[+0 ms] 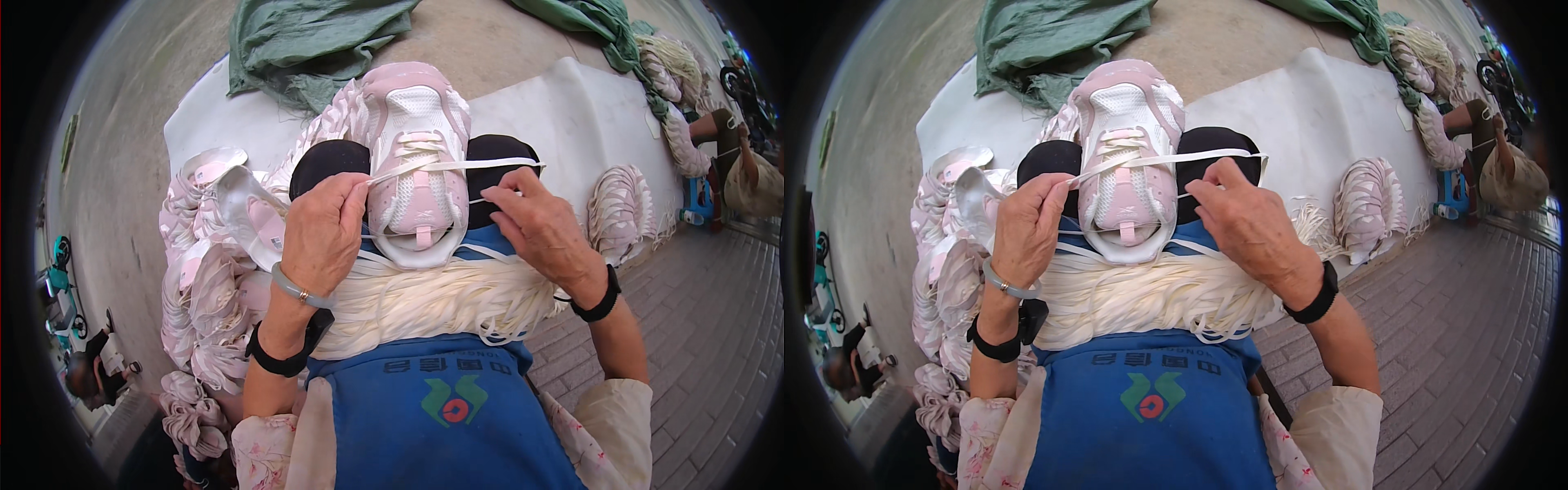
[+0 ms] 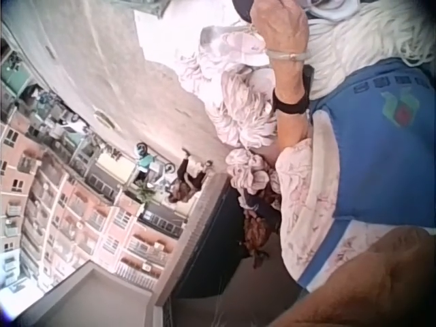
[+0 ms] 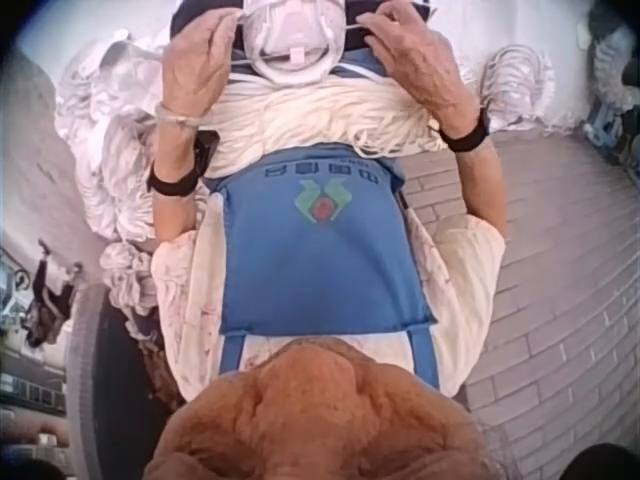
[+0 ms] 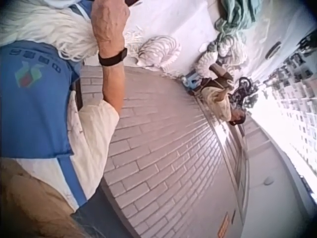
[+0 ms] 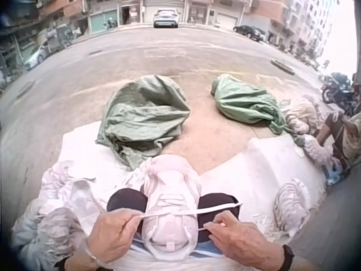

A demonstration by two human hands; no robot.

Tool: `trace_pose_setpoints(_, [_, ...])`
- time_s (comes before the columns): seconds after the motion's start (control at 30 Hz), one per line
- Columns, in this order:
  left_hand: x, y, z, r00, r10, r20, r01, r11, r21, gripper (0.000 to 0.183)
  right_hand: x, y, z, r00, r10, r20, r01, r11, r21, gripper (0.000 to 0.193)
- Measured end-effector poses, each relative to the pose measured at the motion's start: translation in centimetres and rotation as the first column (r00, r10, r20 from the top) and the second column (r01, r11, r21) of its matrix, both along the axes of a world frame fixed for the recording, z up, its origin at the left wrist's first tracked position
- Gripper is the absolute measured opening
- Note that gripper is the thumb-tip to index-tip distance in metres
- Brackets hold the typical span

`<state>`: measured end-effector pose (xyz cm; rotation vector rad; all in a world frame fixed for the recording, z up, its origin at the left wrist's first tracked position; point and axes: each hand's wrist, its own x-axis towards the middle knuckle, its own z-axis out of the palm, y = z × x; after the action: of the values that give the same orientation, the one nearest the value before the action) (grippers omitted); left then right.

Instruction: The person laces a shoe by hand, threading a lace through the eyelets and pulling it tight. They then tie the lace into a bow, set the shoe aside, and pick up another shoe to repeat the process.

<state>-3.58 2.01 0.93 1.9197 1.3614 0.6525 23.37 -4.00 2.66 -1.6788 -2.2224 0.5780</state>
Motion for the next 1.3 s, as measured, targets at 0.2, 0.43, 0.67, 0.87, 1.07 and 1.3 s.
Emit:
trace_pose_setpoints(0.2, [0.1,0.1,-0.5,1.0,-0.019,-0.012,0.019,1.0,-0.014,0.018,-0.7,0.4,-1.8,0.984,0.142,0.111,-0.147,0.989,0.032,0.011])
trace_pose_setpoints(0.43, [0.4,0.7,-1.8,0.998,0.003,-0.065,-0.005,1.0,-0.024,0.017,-1.0,1.6,-2.0,0.994,0.044,-0.096,-0.041,0.999,0.036,0.007])
trace_pose_setpoints(0.67, [0.5,2.0,-2.6,0.998,-0.064,0.009,0.063,0.998,0.002,0.016,-1.8,6.4,-2.7,0.943,-0.061,-0.327,0.075,0.997,0.03,0.008])
trace_pose_setpoints(0.87, [0.4,2.9,-2.0,0.991,-0.131,-0.04,0.128,0.99,-0.054,0.019,-1.9,4.6,-0.3,0.848,-0.26,-0.462,0.14,0.95,-0.278,0.004])
trace_pose_setpoints(1.07, [1.0,3.7,-1.6,0.995,-0.093,-0.019,0.087,0.978,-0.192,0.016,-2.1,4.5,-1.9,0.907,-0.107,-0.408,0.11,0.994,-0.016,0.009])
trace_pose_setpoints(1.3, [2.0,2.3,-2.8,0.997,-0.07,0.012,0.063,0.955,0.29,0.013,-2.3,5.2,-1.7,0.863,-0.178,-0.473,0.122,0.981,-0.148,0.009])
